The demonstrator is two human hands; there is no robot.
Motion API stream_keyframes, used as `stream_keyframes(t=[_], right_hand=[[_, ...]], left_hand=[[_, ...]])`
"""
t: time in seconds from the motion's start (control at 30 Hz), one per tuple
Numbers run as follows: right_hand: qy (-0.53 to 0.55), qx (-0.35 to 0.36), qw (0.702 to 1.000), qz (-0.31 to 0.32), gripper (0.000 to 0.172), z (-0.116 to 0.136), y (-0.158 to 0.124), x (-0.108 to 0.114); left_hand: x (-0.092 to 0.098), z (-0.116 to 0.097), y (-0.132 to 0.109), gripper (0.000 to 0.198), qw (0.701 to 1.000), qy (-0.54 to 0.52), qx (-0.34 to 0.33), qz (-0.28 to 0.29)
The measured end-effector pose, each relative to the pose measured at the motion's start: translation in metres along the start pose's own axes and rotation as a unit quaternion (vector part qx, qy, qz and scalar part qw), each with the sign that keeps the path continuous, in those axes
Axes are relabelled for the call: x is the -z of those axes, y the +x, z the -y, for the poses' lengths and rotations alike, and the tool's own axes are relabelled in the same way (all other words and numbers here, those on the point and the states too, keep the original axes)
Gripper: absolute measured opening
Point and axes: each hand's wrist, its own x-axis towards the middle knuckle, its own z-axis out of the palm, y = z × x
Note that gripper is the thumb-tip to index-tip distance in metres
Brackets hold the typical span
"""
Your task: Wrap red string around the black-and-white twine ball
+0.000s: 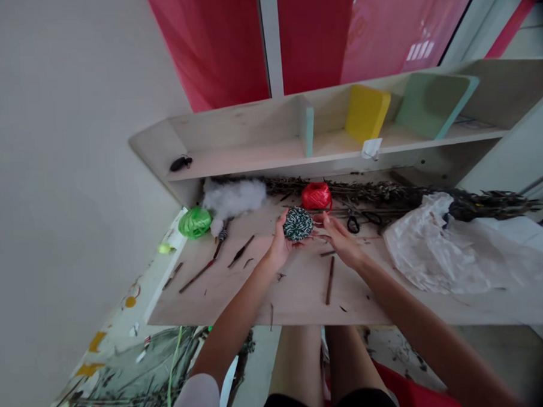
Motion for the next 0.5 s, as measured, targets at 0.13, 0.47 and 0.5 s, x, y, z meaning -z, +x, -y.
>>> stream_keyframes(t=[0.13, 0.47, 0.5], right_hand=[[0.041, -0.04, 0.997, 0.05, 0.055, -0.002, 0.001, -0.012], [0.055, -0.129, 0.971, 0.194, 0.039, 0.006, -0.014, -0.019], [0.053, -0.138, 0.969, 0.2, 0.039, 0.009, -0.016, -0.02]], left_hand=[[0.0, -0.005, -0.003, 0.072, 0.996, -0.043, 0.048, 0.06], [-0.006, -0.005, -0.006, 0.064, 0.996, -0.083, -0.019, 0.038], [-0.006, -0.005, -0.007, 0.064, 0.996, -0.079, -0.033, 0.036]])
